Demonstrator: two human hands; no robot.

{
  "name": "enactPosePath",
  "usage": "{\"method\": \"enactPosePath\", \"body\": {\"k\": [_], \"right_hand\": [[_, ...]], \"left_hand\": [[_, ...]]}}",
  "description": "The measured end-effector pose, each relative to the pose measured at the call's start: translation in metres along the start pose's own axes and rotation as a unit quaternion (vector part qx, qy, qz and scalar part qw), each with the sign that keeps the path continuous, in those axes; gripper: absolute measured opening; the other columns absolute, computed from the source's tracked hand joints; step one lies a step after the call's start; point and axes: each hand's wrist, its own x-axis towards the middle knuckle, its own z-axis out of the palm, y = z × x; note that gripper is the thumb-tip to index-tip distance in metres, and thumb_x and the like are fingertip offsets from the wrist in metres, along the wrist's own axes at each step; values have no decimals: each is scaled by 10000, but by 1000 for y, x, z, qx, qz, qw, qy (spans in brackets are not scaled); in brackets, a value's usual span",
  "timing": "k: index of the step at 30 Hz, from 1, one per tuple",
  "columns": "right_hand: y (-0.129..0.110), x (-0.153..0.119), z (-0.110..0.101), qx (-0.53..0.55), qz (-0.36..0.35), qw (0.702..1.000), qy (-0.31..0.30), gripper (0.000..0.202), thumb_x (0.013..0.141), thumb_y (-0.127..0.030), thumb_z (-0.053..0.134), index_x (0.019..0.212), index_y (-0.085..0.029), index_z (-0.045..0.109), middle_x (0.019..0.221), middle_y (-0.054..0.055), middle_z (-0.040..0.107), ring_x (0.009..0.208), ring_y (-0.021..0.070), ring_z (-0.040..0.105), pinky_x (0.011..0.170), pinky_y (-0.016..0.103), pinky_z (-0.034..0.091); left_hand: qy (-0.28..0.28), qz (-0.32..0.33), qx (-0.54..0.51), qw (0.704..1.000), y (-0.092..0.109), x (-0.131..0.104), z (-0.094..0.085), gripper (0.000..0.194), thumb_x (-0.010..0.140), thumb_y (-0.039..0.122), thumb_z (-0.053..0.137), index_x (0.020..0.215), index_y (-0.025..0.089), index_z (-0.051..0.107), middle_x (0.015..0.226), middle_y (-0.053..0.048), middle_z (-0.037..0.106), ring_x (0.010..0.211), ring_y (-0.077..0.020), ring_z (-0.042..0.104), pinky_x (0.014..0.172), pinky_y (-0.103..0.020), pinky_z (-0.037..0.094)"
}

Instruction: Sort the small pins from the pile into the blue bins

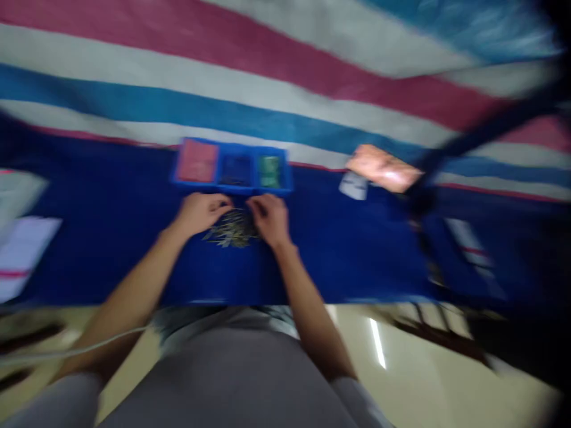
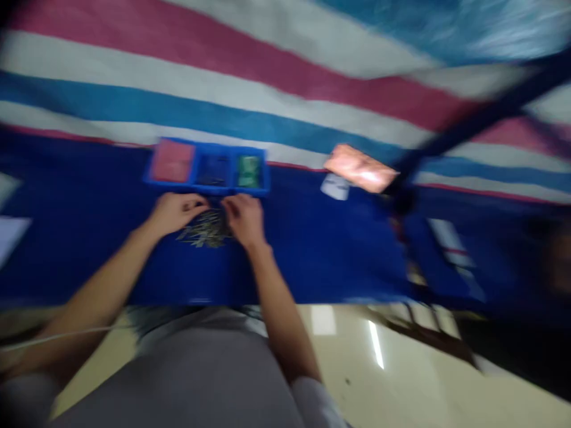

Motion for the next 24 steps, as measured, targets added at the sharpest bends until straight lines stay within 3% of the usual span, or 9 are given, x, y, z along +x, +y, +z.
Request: {"method": "enactPosePath", "body": {"k": [1,3,6,12,21,24], "right_hand": [[9,-6,-8,-13,29,999,31,247,1009,-313,521,915,-166,696,885,32,686,852,144,595,826,283,404],[29,-18,-25,-30,65,997,33,237,1003,-337,527,964,-172,693,884,46,679,849,170,593,840,324,398],[43,-28,-36,-17,40,999,11,251,1005,-354,510,951,-191,693,856,43,678,813,181,597,829,347,395],[33,-23,-32,-10,78,996,34,258,1004,-349,496,939,-191,690,828,38,671,772,175,591,813,346,392],[34,-24,-31,-8,85,996,28,258,1001,-348,498,934,-192,693,852,50,706,788,186,625,809,354,419],[29,-24,-44,13,84,995,57,273,996,-368,504,932,-191,702,847,56,709,771,186,630,778,350,450]], "left_hand": [[-24,9,-2,1000,7,7,13,196,851,347,704,897,161,743,546,43,529,523,-89,406,560,-224,260],[-34,19,-26,999,20,22,40,206,869,361,688,893,164,743,534,49,482,525,-88,398,570,-229,262],[8,7,-81,997,28,33,58,227,900,357,650,924,148,735,517,63,381,510,-86,340,560,-229,255],[8,0,-137,991,23,26,44,222,901,349,644,907,146,734,514,70,320,510,-88,294,553,-240,246],[4,5,-133,991,24,27,47,231,903,365,641,913,154,735,525,68,318,513,-89,302,553,-243,245],[3,5,-133,991,24,26,46,244,905,376,636,908,152,733,525,70,314,511,-88,302,556,-242,247]]}}
